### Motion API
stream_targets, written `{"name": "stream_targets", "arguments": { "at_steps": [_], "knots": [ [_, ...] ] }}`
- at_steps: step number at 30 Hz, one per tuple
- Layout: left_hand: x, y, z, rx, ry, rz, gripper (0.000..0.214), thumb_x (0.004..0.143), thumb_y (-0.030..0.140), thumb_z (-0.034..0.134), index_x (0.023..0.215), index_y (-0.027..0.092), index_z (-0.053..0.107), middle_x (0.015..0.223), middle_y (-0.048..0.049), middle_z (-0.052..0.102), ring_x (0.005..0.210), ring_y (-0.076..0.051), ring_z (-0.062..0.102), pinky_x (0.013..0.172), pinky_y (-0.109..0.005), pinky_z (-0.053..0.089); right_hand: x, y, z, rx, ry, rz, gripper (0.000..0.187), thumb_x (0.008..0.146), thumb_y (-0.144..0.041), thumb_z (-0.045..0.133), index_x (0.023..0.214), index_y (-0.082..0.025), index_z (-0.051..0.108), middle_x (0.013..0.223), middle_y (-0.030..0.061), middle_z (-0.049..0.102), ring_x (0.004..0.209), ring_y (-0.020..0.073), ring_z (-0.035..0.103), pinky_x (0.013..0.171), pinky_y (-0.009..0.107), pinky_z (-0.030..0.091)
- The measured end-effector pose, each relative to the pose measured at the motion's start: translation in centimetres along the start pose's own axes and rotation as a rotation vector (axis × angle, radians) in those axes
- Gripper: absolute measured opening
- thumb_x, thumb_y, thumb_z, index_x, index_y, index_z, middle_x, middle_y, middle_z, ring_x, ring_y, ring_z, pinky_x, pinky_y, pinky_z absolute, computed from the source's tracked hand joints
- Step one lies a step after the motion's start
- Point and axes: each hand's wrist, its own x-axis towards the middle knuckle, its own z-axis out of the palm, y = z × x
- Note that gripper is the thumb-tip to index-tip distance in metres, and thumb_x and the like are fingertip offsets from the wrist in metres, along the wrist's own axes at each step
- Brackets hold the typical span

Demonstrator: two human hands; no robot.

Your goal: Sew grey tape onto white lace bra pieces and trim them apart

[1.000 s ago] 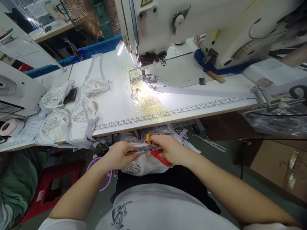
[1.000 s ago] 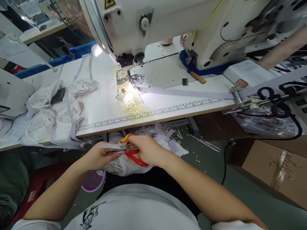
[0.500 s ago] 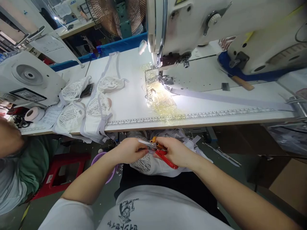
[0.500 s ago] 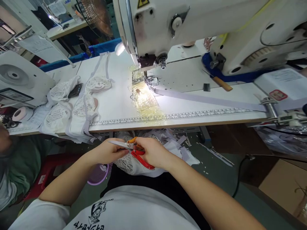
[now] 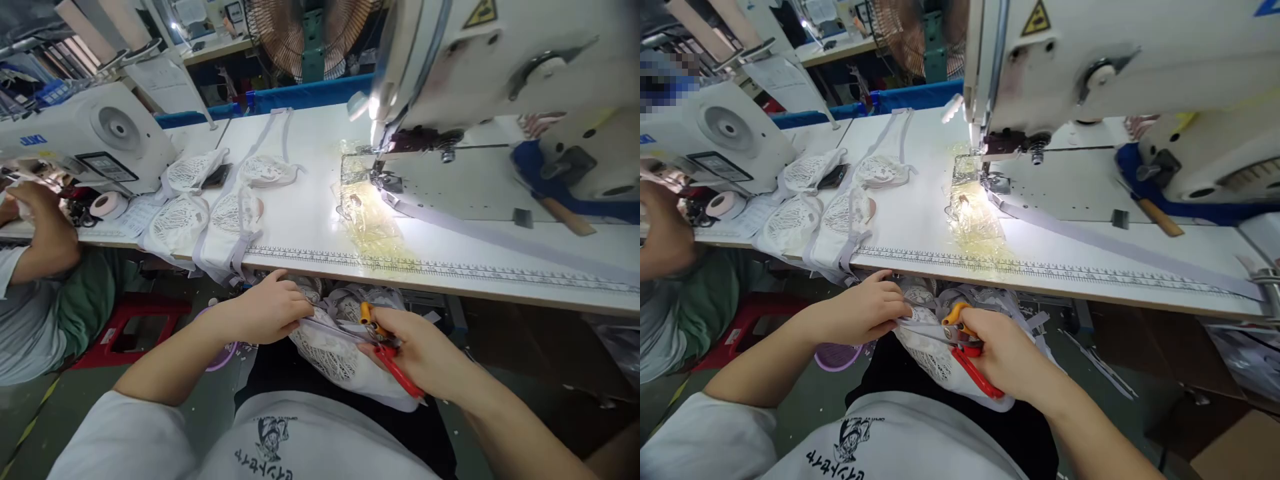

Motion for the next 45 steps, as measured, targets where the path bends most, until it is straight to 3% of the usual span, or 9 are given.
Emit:
{"name": "stream_targets", "arguments": {
  "at_steps": [5,11,15,21,25,31,34,39,45],
  "knots": [
    [-0.2,0.4,0.5,-0.005,-0.016,0.006,0.019,0.082,0.019,0.051,0.1,0.017,0.055,0.088,-0.0054,0.064,0.084,-0.021,0.055,0.071,-0.031,0.035,-0.7,-0.2,-0.6,-0.036,-0.063,0.003,0.02,0.074,-0.019,0.051,0.06,-0.021,0.037,0.058,-0.0027,0.045,0.052,0.0115,0.039,0.046,0.022,0.033],
    [-0.8,0.1,0.2,-0.029,0.007,0.041,0.029,0.078,0.017,0.057,0.107,0.016,0.053,0.093,-0.0085,0.064,0.091,-0.024,0.055,0.076,-0.034,0.036,-1.4,0.0,-0.4,-0.003,-0.051,-0.001,0.016,0.074,-0.022,0.055,0.06,-0.021,0.048,0.056,-0.0008,0.048,0.051,0.0135,0.041,0.045,0.024,0.035],
    [-1.3,-0.6,-0.9,-0.3,-0.031,0.102,0.028,0.078,0.016,0.06,0.106,0.018,0.054,0.101,-0.009,0.062,0.097,-0.022,0.054,0.085,-0.031,0.038,-1.7,-0.2,-0.4,-0.01,-0.076,-0.027,0.014,0.073,-0.017,0.052,0.06,-0.022,0.047,0.057,-0.0002,0.049,0.052,0.0143,0.042,0.046,0.025,0.036],
    [-0.9,-1.5,-3.1,-0.635,-0.096,0.104,0.027,0.071,0.019,0.068,0.097,0.017,0.063,0.089,-0.0068,0.063,0.087,-0.02,0.056,0.075,-0.026,0.044,-1.9,-1.1,-0.3,-0.073,-0.076,-0.072,0.013,0.069,-0.011,0.047,0.064,-0.023,0.049,0.059,-0.0004,0.049,0.051,0.0144,0.043,0.045,0.024,0.034],
    [-0.4,-2.0,-3.8,-0.882,-0.172,0.006,0.023,0.067,0.017,0.07,0.09,0.017,0.066,0.084,-0.0021,0.065,0.073,-0.015,0.059,0.065,-0.022,0.046,-2.1,-1.6,-0.5,-0.095,-0.032,-0.132,0.011,0.07,-0.013,0.049,0.066,-0.023,0.051,0.06,0.0002,0.051,0.052,0.0146,0.044,0.047,0.024,0.036],
    [0.1,-2.9,-2.9,-1.09,-0.018,-0.122,0.013,0.068,0.02,0.067,0.08,0.015,0.067,0.069,0.0018,0.063,0.059,-0.008,0.054,0.055,-0.017,0.042,-2.3,-1.6,-0.3,-0.074,0.106,-0.155,0.006,0.073,-0.018,0.053,0.07,-0.023,0.055,0.063,0.0014,0.053,0.054,0.0158,0.048,0.048,0.026,0.038],
    [0.1,-3.0,-3.0,-1.074,-0.006,-0.152,0.013,0.069,0.022,0.066,0.079,0.014,0.065,0.065,0.0017,0.061,0.056,-0.007,0.052,0.053,-0.018,0.041,-2.1,-1.6,0.1,-0.039,0.166,-0.129,0.005,0.074,-0.017,0.053,0.072,-0.022,0.054,0.065,0.0017,0.054,0.054,0.0147,0.047,0.048,0.026,0.038],
    [0.2,-2.4,-3.9,-0.893,0.052,-0.066,0.01,0.071,0.017,0.06,0.08,0.014,0.061,0.089,-0.0049,0.065,0.078,-0.013,0.058,0.069,-0.022,0.045,-1.8,-1.0,0.9,0.093,0.212,-0.131,0.008,0.073,-0.013,0.051,0.075,-0.021,0.052,0.073,0.0027,0.054,0.063,0.0153,0.051,0.054,0.026,0.042],
    [0.1,-0.9,-5.2,-0.703,0.083,-0.17,0.008,0.075,0.019,0.055,0.082,0.014,0.056,0.07,0.0017,0.057,0.06,-0.008,0.05,0.054,-0.018,0.039,-1.6,-0.4,1.0,0.15,0.237,-0.084,0.005,0.074,-0.017,0.054,0.075,-0.021,0.051,0.073,0.0021,0.054,0.063,0.0158,0.051,0.056,0.027,0.044]
  ]
}}
